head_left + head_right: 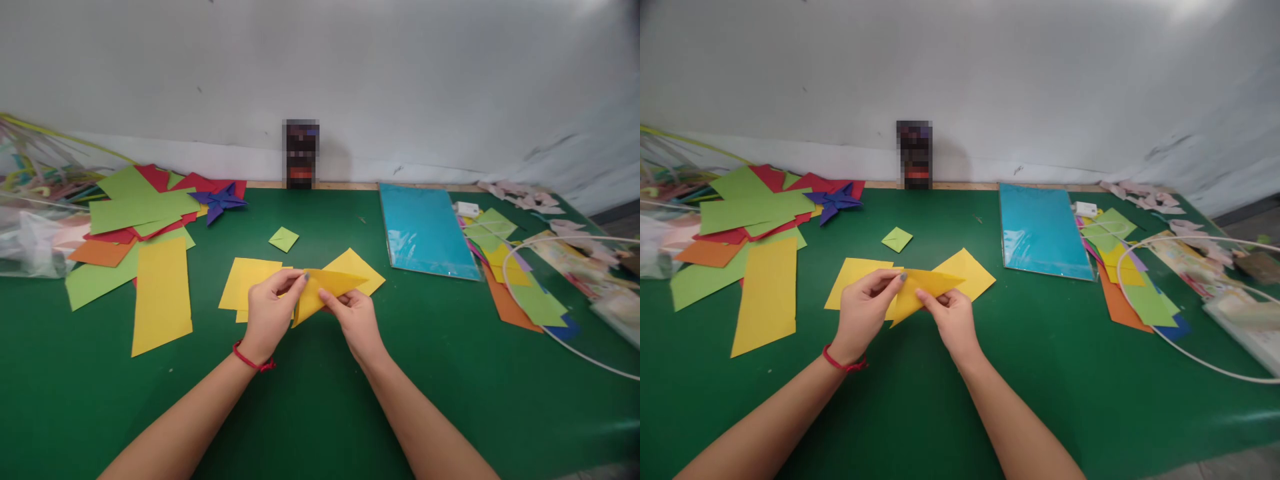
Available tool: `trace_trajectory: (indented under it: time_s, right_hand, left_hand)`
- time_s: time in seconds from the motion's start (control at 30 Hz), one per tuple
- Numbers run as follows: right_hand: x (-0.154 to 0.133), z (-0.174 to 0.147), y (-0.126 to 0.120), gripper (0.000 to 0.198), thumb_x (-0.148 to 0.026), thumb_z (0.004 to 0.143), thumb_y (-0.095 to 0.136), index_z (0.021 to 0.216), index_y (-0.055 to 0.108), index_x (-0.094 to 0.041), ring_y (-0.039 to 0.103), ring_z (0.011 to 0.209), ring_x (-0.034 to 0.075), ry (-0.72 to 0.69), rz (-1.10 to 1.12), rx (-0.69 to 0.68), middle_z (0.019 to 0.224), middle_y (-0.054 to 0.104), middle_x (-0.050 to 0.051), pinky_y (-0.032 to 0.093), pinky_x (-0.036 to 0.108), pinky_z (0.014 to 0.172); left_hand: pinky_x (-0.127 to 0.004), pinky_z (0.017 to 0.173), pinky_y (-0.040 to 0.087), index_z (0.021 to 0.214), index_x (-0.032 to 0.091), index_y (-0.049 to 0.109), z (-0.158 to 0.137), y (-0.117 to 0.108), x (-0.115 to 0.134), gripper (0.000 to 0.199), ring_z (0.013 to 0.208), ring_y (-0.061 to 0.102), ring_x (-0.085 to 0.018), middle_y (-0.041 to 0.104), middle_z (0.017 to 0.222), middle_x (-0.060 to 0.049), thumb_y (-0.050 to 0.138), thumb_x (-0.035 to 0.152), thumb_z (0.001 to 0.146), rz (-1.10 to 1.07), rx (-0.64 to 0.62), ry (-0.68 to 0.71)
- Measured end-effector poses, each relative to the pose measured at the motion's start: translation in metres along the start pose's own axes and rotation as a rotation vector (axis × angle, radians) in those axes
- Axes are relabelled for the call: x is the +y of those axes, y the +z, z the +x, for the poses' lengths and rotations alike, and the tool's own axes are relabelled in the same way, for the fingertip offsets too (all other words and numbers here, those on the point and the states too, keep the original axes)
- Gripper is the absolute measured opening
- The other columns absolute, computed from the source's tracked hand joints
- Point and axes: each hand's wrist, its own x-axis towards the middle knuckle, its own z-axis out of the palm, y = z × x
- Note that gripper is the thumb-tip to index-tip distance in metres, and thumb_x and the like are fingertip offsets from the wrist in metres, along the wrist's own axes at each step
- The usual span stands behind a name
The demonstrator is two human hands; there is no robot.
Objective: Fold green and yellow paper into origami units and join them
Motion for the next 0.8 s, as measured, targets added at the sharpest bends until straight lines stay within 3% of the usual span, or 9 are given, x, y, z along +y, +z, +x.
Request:
trace_trajectory:
  time_s: [0.13,0.27,0.43,0.6,0.8]
  right_hand:
    - [0.004,-0.004,0.004,0.028,-0.04,0.072,0.068,0.085,0.069,-0.015,0.068,0.076,0.022,-0.002,-0.004,-0.093,0.083,0.072,0.006,0.056,0.038,0.072]
    - [0.005,-0.009,0.008,0.024,-0.039,0.072,0.068,0.079,0.069,-0.016,0.066,0.071,0.02,-0.095,-0.082,0.036,0.076,0.071,0.004,0.055,0.034,0.068]
    - [0.008,-0.011,0.013,0.023,-0.038,0.074,0.066,0.081,0.067,-0.016,0.065,0.075,0.018,-0.117,-0.129,-0.03,0.082,0.071,0.005,0.051,0.031,0.073]
    - [0.016,-0.015,0.02,0.022,-0.037,0.078,0.061,0.075,0.063,-0.016,0.061,0.063,0.015,-0.139,-0.129,0.077,0.069,0.067,0.002,0.049,0.027,0.063]
    - [0.018,-0.015,0.024,0.028,-0.03,0.067,0.072,0.091,0.062,-0.018,0.064,0.083,0.02,-0.097,-0.032,-0.003,0.089,0.069,0.005,0.05,0.032,0.076]
  left_hand:
    - [-0.022,0.067,0.055,0.078,0.018,0.068,-0.001,-0.002,0.007,0.011,0.072,0.067,-0.015,0.071,0.077,-0.002,0.064,0.028,0.075,-0.036,0.009,-0.024]
    - [-0.021,0.068,0.054,0.078,0.019,0.068,-0.004,-0.003,0.013,0.01,0.073,0.067,-0.014,0.071,0.077,-0.001,0.064,0.028,0.076,-0.044,0.014,-0.013]
    - [-0.021,0.062,0.054,0.077,0.018,0.068,-0.003,-0.002,0.008,0.012,0.068,0.066,-0.014,0.07,0.073,-0.001,0.065,0.029,0.075,-0.045,0.048,-0.035]
    - [-0.022,0.062,0.054,0.077,0.018,0.067,-0.005,0.002,0.004,0.014,0.07,0.066,-0.015,0.07,0.074,-0.002,0.064,0.031,0.075,-0.06,0.059,-0.04]
    - [-0.023,0.067,0.054,0.077,0.017,0.067,-0.005,0.003,0.006,0.015,0.073,0.066,-0.016,0.071,0.075,-0.002,0.063,0.032,0.076,-0.028,0.112,-0.023]
